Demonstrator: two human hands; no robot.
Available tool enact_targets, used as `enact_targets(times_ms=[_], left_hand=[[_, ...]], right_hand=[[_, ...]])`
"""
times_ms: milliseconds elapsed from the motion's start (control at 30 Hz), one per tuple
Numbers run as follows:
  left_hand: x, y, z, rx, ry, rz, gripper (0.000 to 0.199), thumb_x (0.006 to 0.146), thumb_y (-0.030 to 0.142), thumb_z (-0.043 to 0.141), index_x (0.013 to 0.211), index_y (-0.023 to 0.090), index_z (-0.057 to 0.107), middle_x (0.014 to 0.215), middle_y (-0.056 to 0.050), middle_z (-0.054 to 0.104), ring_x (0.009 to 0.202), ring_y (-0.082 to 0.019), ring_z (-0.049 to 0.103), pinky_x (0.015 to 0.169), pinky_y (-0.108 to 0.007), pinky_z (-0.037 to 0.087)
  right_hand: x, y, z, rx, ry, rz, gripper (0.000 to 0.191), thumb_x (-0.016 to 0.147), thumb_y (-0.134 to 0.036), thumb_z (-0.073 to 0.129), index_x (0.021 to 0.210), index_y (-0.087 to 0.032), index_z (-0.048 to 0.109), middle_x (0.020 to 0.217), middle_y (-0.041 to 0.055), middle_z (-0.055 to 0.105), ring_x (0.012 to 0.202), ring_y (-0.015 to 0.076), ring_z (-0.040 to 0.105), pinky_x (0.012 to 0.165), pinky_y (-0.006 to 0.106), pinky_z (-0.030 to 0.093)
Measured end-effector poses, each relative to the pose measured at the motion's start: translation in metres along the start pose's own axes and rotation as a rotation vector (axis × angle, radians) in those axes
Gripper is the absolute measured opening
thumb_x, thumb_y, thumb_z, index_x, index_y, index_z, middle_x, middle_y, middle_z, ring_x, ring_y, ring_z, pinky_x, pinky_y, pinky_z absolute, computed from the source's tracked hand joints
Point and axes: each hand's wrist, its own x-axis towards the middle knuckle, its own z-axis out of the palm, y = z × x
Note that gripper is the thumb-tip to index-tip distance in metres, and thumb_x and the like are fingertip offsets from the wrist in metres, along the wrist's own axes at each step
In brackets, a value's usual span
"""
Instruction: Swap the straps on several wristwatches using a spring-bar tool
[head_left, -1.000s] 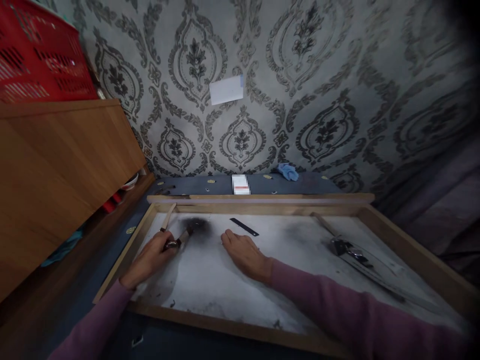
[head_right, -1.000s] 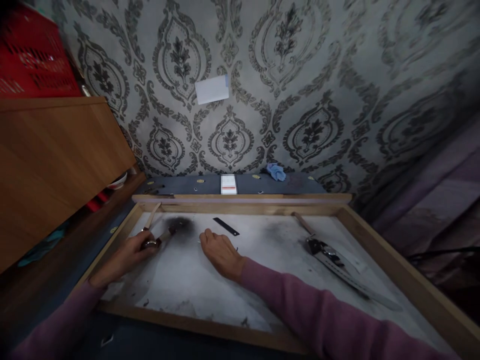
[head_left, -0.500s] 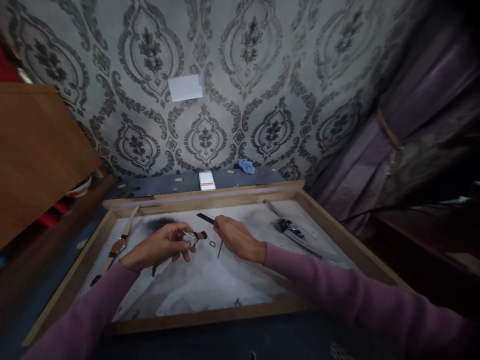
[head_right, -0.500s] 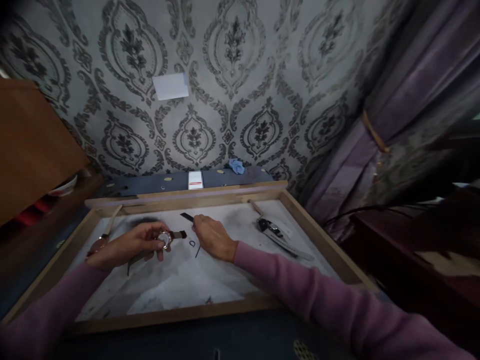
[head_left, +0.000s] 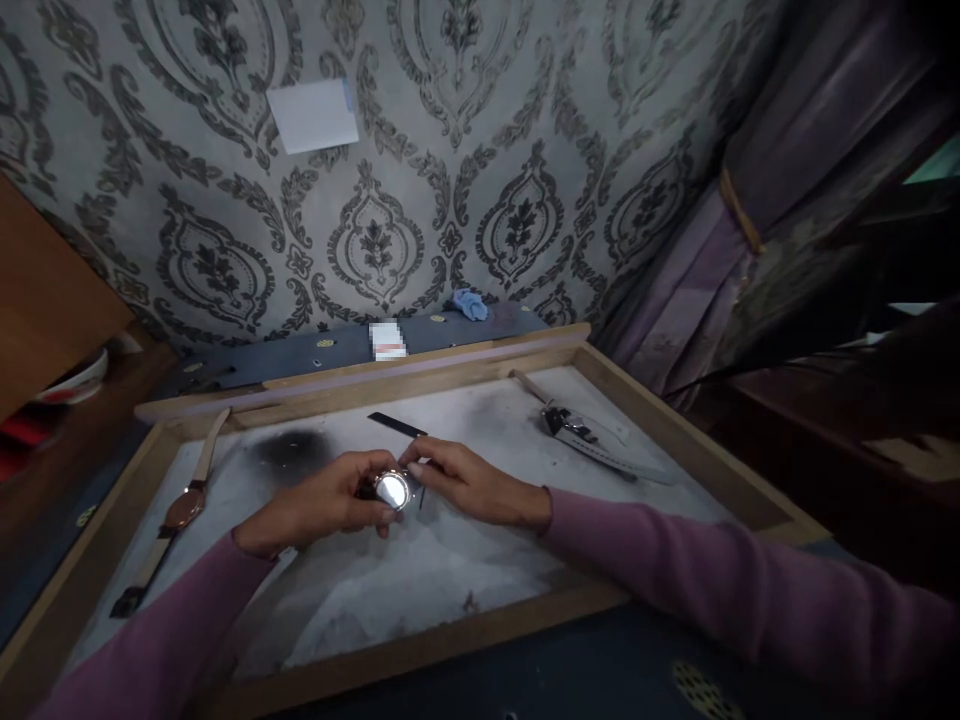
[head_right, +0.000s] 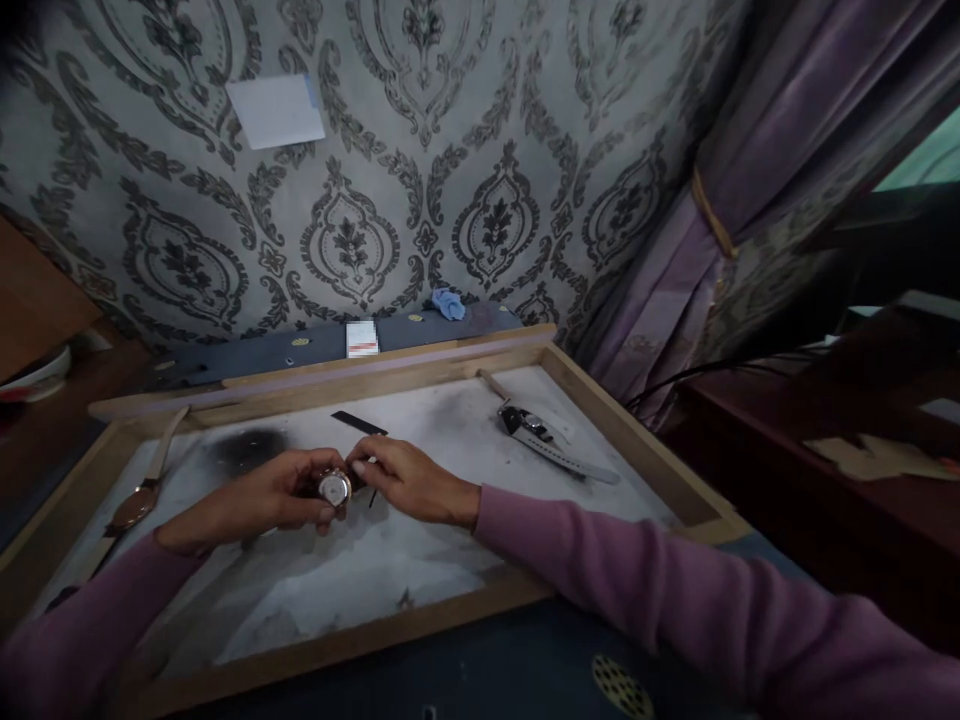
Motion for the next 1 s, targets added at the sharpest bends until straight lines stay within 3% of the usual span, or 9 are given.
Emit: enact_targets(times_ms=[200,400,667,1000], left_hand=[[-0.001,-0.002,0.003,0.001,0.060,-0.041,0.025,0.071,0.027,0.069,0.088,0.017,0.053,0.071,0.003,0.060,0.058,-0.011,0.057,0.043,-0.019,0.032],[-0.005,0.004,-0.001,0.040,0.036,-0.131,0.020,0.072,0.031,0.066,0.078,0.016,0.054,0.061,0.005,0.058,0.045,-0.007,0.048,0.040,-0.019,0.028],[-0.012,0.010,-0.012,-0.116,-0.008,-0.082,0.022,0.075,0.029,0.068,0.088,0.013,0.059,0.073,-0.002,0.066,0.056,-0.010,0.059,0.042,-0.020,0.025],[-0.008,0.000,-0.013,-0.091,0.005,-0.088,0.023,0.078,0.030,0.067,0.092,0.014,0.058,0.075,-0.003,0.067,0.056,-0.010,0.057,0.043,-0.021,0.023]], right_hand=[[0.005,0.007,-0.005,0.311,-0.125,0.090,0.028,0.092,-0.038,0.054,0.085,-0.012,0.062,0.081,0.0032,0.062,0.077,0.0133,0.055,0.073,0.028,0.045],[0.002,0.008,-0.013,0.379,-0.201,0.183,0.033,0.084,-0.045,0.066,0.088,-0.012,0.067,0.079,0.0005,0.063,0.073,0.0116,0.054,0.071,0.026,0.042],[0.004,0.016,-0.019,0.459,-0.134,0.272,0.034,0.079,-0.046,0.070,0.076,-0.014,0.063,0.064,-0.0035,0.055,0.059,0.0083,0.045,0.060,0.024,0.037],[0.004,0.021,-0.017,0.498,-0.114,0.306,0.043,0.073,-0.055,0.073,0.079,-0.013,0.066,0.068,-0.0016,0.061,0.057,0.0073,0.045,0.057,0.023,0.035]])
